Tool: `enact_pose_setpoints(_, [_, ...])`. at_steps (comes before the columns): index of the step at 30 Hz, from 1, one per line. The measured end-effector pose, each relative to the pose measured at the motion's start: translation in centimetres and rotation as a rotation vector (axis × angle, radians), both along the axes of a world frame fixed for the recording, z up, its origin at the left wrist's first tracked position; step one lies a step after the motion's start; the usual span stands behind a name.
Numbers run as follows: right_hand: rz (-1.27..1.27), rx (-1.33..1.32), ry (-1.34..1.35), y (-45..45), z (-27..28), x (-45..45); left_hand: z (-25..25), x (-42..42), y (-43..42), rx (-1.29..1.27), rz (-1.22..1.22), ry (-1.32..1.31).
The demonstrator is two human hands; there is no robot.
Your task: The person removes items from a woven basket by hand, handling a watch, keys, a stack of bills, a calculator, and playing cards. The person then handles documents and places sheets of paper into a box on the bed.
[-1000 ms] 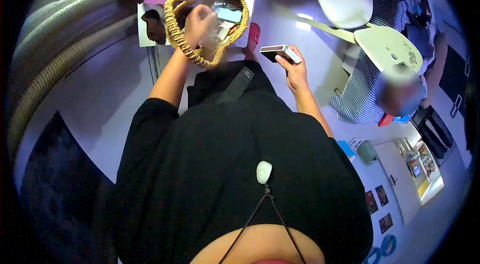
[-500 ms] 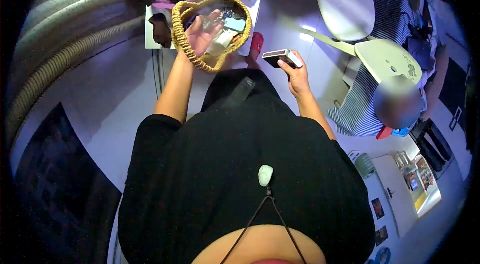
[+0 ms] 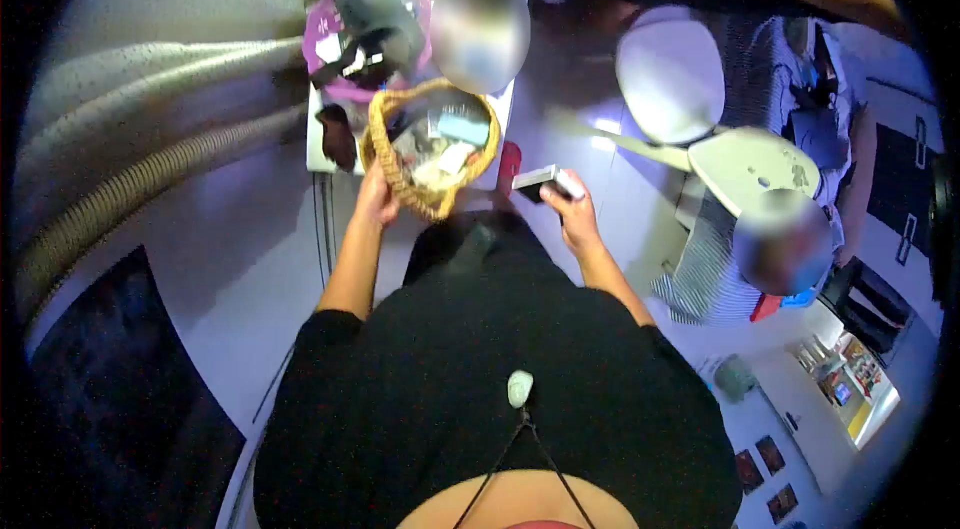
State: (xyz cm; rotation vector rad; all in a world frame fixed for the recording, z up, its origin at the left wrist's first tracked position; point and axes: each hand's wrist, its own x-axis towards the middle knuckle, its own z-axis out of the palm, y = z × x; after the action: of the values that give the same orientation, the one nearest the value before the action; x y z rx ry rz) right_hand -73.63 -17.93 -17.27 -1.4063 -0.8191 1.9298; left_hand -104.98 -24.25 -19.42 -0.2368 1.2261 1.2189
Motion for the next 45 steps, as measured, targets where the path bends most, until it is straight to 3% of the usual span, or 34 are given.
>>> enact_pose_setpoints(2, [0.050,0.084,-0.001,0.2,0.1,-0.7,-0.2,-0.5,-0.5,-0.028,-0.062,0.097])
enact_pose_setpoints(5, [0.006,-0.003,0.024,0.3,0.5,-1.8,0.3,-0.9,-0.1,0.000,-0.123,0.204])
enact_pose_setpoints(8, [0.028,0.002,0.030,0.3,0.7,-2.4,-4.6,-3.1,-1.2,0.095,-0.138,0.057])
enact_pose_setpoints(11, [0.044,-0.014,0.058,0.2,0.6,-2.8,-3.2,-2.1,1.2,0.057,-0.100,-0.057])
enact_pose_setpoints(14, [0.051,-0.014,0.039,0.2,0.4,-2.8,-3.8,-1.4,2.6,-0.034,-0.104,-0.008])
enact_pose_setpoints(15, [0.060,-0.012,0.013,0.2,0.4,-2.7,-5.2,-1.8,3.0,-0.050,-0.255,0.024])
enact_pose_setpoints(17, [0.051,-0.013,0.003,0.2,0.4,-2.6,-5.4,-1.2,4.1,-0.013,-0.586,0.475])
enact_pose_setpoints(18, [0.047,-0.009,0.004,0.3,0.5,-2.6,-7.6,0.1,4.6,0.005,-0.526,0.716])
enact_pose_setpoints(19, [0.044,-0.005,0.005,0.4,0.7,-2.6,-9.3,-0.1,4.6,0.153,-0.719,0.958])
enact_pose_setpoints(21, [0.038,0.000,-0.005,0.6,1.2,-2.6,-5.9,1.3,6.1,0.305,-0.644,1.261])
enact_pose_setpoints(22, [0.038,0.005,-0.013,0.6,1.2,-2.5,-7.0,1.2,6.7,0.173,-0.769,1.100])
enact_pose_setpoints(23, [0.038,0.012,-0.021,0.6,1.1,-2.3,-8.7,1.5,6.9,0.174,-0.757,1.101])
enact_pose_setpoints(25, [0.038,0.008,-0.043,0.6,1.0,-2.1,-0.6,2.4,8.4,0.271,-0.817,1.381])
enact_pose_setpoints(26, [0.037,0.007,-0.034,0.6,1.2,-2.1,-1.9,2.5,8.6,0.279,-0.813,1.381])
enact_pose_setpoints(28, [0.034,0.001,-0.023,0.5,1.4,-1.9,-5.6,2.9,8.7,0.363,-0.985,1.653])
enact_pose_setpoints(33, [0.041,-0.006,-0.026,0.8,2.0,-1.9,-4.8,3.0,9.4,0.568,-0.975,1.929])
enact_pose_setpoints(35, [0.041,0.002,-0.038,0.7,1.5,-1.8,-5.3,2.8,9.5,0.546,-1.253,1.939])
enact_pose_setpoints(37, [0.050,-0.002,-0.048,0.7,1.6,-2.0,-6.3,2.4,9.0,0.727,-1.091,2.012])
enact_pose_setpoints(39, [0.079,-0.006,-0.043,0.6,0.8,-1.6,-6.5,2.2,9.0,0.725,-1.045,1.995])
enact_pose_setpoints(45, [0.087,-0.008,-0.067,1.0,2.5,-2.4,-7.4,3.6,9.8,0.508,-1.103,2.049])
